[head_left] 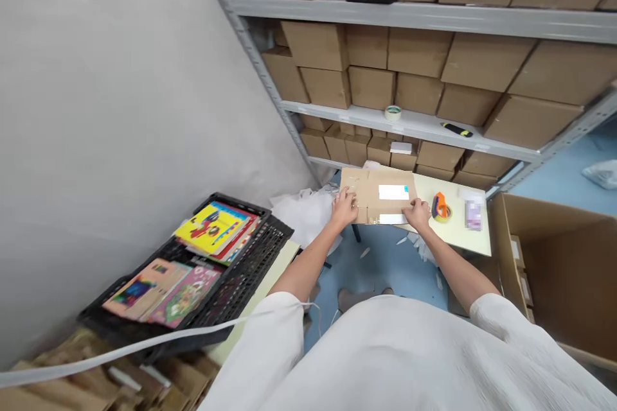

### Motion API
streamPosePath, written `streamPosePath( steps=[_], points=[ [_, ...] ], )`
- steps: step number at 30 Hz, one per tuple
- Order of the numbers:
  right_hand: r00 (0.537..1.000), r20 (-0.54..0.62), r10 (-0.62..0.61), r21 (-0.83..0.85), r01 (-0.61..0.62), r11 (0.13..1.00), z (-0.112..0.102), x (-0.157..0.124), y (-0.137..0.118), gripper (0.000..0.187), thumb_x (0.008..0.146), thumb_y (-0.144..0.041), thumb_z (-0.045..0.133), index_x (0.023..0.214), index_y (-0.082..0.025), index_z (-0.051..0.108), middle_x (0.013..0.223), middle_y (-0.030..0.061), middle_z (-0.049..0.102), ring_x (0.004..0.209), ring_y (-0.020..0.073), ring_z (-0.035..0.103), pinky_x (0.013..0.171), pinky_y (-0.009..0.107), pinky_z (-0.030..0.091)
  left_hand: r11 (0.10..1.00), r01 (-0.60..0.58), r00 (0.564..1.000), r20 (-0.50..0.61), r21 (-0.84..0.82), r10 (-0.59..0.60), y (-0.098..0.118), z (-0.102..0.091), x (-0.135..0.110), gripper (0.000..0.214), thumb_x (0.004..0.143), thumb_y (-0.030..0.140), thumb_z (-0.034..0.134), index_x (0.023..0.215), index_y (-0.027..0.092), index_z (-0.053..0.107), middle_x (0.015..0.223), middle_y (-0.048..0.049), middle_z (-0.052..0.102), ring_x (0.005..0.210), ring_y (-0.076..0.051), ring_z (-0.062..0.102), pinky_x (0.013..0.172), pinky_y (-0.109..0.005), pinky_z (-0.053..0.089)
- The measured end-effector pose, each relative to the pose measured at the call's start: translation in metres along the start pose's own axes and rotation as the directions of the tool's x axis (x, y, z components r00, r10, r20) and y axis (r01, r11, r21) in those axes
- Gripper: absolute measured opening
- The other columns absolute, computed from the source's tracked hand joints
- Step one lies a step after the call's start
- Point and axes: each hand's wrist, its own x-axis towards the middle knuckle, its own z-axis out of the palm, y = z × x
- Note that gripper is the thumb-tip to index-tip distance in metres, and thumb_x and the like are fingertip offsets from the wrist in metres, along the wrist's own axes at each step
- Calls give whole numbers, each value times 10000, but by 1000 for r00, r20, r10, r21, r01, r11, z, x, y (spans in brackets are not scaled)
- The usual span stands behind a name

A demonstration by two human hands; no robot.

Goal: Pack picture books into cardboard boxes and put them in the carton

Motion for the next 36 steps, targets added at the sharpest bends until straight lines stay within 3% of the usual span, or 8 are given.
streamPosePath(
  steps=[5,10,22,29,36],
  points=[
    [991,-3,130,-12,-130,991,-10,10,35,408,843,-456,723,1166,-229,621,1329,179,585,1294,376,544,1094,488,404,997,-76,994,81,-23,78,30,29,32,486,913,221,620,1390,268,694,1743,-83,414,1552,-363,443,1228,-545,463],
    [981,0,194,-16,-194,981,-5,24,46,375,848,-469,708,1129,-237,616,1319,182,607,1296,388,551,1086,514,412,991,-134,981,142,-23,136,34,49,65,491,913,224,623,1396,274,692,1745,-79,415,1541,-355,463,1226,-532,473],
    [955,59,292,-197,-276,941,55,93,26,424,935,-514,699,1239,-231,614,1334,153,576,1297,349,558,1098,469,426,977,-199,938,275,-74,211,-18,110,179,521,894,219,645,1411,268,694,1731,-91,429,1535,-346,470,1240,-506,469],
    [912,210,353,-250,-298,921,91,112,22,333,960,-341,627,1270,-220,626,1425,169,558,1363,351,518,1131,498,402,979,-195,900,386,-62,204,-44,143,212,458,935,210,605,1383,246,692,1723,-107,421,1560,-332,422,1260,-502,434],
    [885,265,382,-209,-334,919,103,154,22,393,980,-322,586,1362,-236,606,1519,161,520,1420,343,494,1162,492,406,995,-98,896,432,-28,100,-51,163,253,480,956,221,605,1434,207,640,1727,-141,405,1543,-356,433,1251,-503,412]
  ],
)
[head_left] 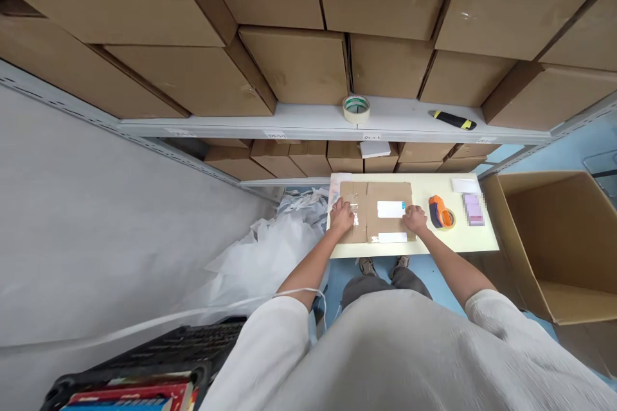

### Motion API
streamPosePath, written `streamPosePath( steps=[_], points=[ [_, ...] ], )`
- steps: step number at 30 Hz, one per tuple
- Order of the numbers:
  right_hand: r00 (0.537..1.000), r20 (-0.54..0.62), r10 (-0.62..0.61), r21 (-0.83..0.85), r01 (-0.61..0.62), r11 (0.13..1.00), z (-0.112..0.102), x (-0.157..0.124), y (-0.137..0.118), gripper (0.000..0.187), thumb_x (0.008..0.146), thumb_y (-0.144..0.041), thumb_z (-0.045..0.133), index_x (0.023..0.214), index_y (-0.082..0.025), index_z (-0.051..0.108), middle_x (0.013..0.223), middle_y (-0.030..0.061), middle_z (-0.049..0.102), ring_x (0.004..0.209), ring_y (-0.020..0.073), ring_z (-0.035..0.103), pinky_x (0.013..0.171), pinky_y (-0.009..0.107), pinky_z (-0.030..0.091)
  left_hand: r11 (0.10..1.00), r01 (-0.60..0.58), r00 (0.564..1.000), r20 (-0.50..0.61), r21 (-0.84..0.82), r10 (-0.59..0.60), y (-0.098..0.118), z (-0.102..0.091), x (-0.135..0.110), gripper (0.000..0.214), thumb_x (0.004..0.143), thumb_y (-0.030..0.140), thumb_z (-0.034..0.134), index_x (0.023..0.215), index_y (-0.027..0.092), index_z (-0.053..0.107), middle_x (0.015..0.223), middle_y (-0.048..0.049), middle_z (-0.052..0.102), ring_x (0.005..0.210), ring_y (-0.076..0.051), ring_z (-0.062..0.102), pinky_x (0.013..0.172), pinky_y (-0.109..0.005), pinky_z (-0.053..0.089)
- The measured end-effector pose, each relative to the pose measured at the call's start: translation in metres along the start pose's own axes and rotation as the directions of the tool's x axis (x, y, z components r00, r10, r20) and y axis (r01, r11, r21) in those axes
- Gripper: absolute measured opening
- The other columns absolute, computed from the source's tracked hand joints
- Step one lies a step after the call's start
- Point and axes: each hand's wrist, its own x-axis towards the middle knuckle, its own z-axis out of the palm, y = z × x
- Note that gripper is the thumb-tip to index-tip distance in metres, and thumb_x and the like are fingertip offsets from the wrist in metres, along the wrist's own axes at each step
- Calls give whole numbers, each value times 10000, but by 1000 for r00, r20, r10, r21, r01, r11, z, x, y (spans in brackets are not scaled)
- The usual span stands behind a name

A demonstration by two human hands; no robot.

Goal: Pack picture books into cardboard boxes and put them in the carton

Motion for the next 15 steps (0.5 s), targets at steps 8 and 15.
streamPosePath(
  steps=[8,15],
  points=[
    [998,39,46,92,-50,995,6,54,-5,413,974,-321,609,1380,-241,599,1462,156,565,1361,346,574,1150,500,449,983,154,987,73,-102,-146,-12,16,40,494,929,231,646,1423,224,621,1714,-156,424,1503,-362,494,1234,-487,409],
    [995,25,97,238,-100,966,17,74,6,387,894,-331,698,1271,-248,664,1409,148,634,1322,338,619,1123,472,505,950,194,981,68,-244,-182,-19,24,54,522,872,224,710,1383,213,608,1534,-165,609,1403,-359,588,1176,-458,446]
  ],
)
